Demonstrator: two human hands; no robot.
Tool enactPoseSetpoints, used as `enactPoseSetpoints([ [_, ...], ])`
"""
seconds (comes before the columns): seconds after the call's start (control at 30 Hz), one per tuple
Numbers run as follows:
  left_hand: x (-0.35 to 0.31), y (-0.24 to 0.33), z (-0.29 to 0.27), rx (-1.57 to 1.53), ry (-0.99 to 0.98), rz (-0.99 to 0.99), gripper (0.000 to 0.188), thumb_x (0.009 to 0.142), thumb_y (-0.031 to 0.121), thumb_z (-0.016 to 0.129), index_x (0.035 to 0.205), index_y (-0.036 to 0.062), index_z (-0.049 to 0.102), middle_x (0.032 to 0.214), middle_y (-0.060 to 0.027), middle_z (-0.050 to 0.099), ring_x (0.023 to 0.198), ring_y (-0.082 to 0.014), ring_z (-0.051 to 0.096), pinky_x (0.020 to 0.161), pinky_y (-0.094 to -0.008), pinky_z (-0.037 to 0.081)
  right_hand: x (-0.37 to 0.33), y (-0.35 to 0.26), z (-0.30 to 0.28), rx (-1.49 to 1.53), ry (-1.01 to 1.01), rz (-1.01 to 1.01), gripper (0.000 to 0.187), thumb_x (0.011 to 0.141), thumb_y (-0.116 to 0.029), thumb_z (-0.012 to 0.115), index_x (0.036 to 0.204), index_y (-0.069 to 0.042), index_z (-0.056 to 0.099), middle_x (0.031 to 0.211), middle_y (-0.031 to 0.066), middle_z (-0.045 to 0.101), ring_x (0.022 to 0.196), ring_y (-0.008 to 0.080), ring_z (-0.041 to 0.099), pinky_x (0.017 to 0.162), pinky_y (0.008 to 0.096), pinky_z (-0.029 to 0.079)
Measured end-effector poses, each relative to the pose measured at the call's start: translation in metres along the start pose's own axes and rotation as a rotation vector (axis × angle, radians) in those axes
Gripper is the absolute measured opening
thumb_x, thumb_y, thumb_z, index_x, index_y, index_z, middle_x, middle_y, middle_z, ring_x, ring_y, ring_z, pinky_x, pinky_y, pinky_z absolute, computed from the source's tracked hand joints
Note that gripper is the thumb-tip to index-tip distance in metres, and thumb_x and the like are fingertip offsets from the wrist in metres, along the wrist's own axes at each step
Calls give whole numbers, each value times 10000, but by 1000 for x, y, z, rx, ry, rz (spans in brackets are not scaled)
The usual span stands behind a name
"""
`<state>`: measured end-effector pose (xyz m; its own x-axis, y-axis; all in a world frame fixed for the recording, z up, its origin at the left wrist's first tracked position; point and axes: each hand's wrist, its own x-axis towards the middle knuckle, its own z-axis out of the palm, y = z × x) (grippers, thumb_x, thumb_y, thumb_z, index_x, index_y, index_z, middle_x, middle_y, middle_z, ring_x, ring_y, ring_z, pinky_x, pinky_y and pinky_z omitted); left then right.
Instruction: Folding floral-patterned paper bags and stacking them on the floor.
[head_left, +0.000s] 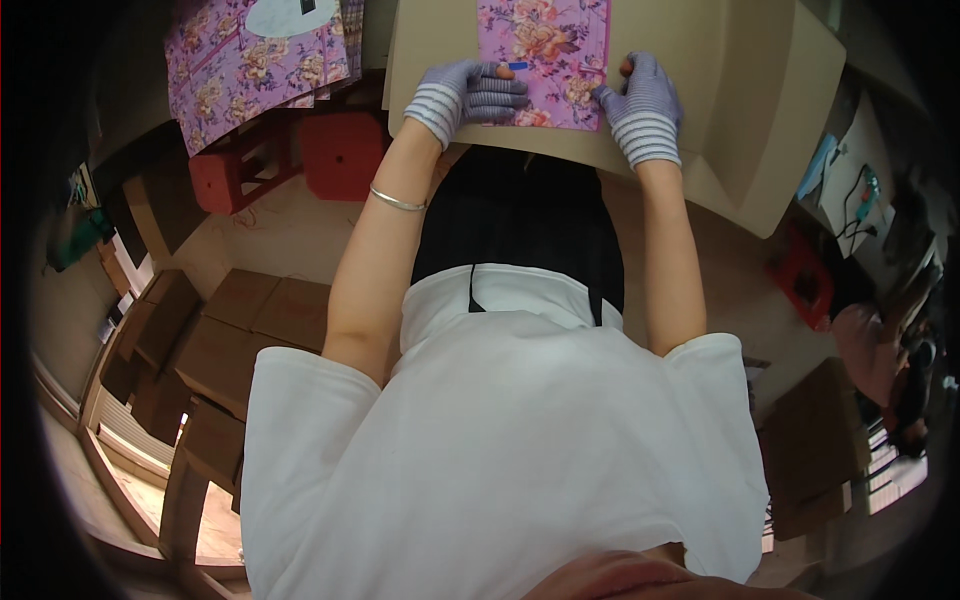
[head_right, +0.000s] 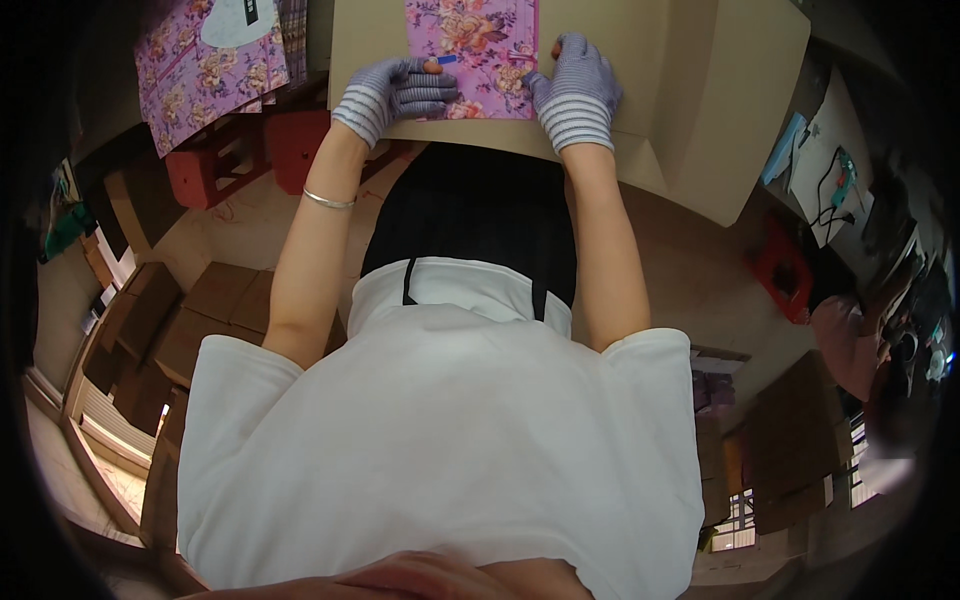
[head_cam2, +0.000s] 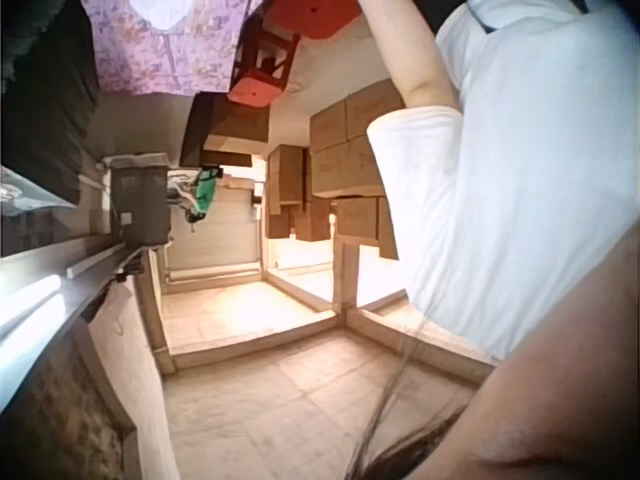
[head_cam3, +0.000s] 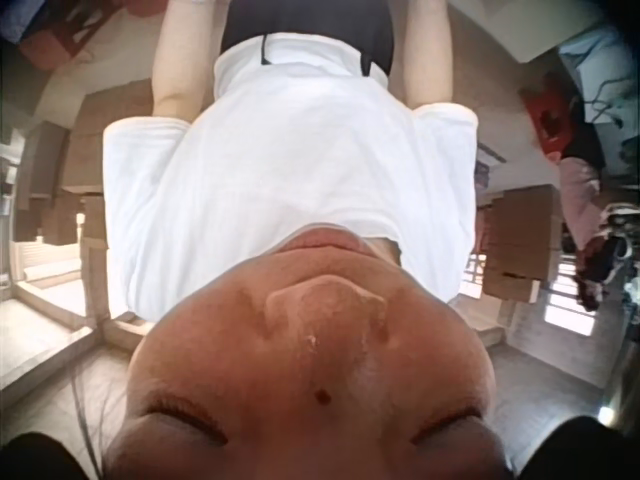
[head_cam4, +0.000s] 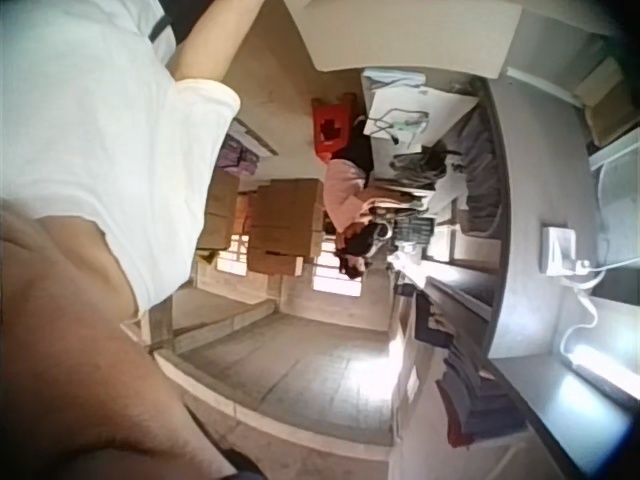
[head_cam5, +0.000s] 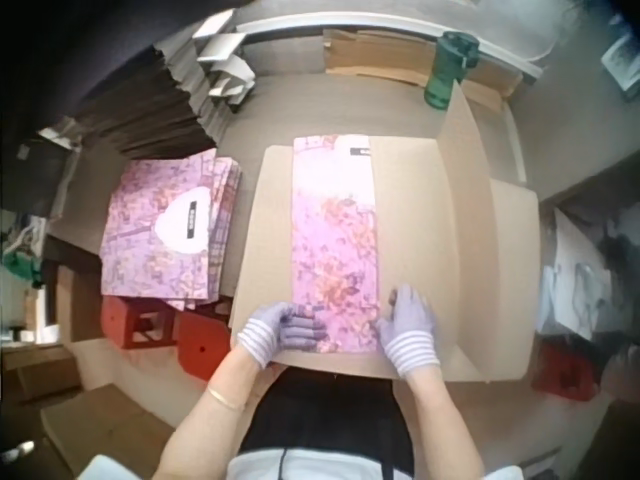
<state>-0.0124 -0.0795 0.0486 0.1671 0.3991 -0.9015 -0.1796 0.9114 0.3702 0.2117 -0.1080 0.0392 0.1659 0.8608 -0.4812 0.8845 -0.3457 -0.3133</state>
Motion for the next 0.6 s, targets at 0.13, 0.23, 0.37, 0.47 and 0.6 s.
enactPoseSetpoints([
  [0.13,27,1,18,-70,-81,478,272,859,138,440,999,-39,591,1060,-224,622,966,-344,628,822,-512,524,0,1,5,17,34,-45,466,721,-302,755,1084,-93,550,1058,73,611,1025,247,570,902,394,456],
  [0.23,32,25,55,594,37,1080,451,881,167,301,1270,-3,455,1342,-219,436,1186,-417,462,994,-582,345,-1,5,9,16,57,-59,463,713,-311,760,1071,-98,559,1044,67,615,1012,241,575,897,402,456],
  [0.37,58,27,70,1546,470,1308,465,755,247,475,1152,22,565,1384,-162,398,1325,-336,298,1091,-532,186,-2,7,9,13,89,-87,458,700,-329,766,1050,-106,571,990,52,623,964,227,582,864,404,460],
  [0.47,76,19,62,1470,512,1564,428,752,234,464,1125,58,576,1375,-158,412,1306,-337,330,1088,-520,199,-3,6,7,55,94,-106,460,687,-345,770,1035,-114,578,942,39,627,934,224,583,847,402,454],
  [0.6,73,21,69,1329,403,1549,416,749,233,466,1105,49,580,1365,-150,426,1294,-333,350,1083,-521,207,-2,6,5,23,95,-79,461,675,-346,777,1027,-124,579,918,38,629,932,224,583,845,406,448],
])
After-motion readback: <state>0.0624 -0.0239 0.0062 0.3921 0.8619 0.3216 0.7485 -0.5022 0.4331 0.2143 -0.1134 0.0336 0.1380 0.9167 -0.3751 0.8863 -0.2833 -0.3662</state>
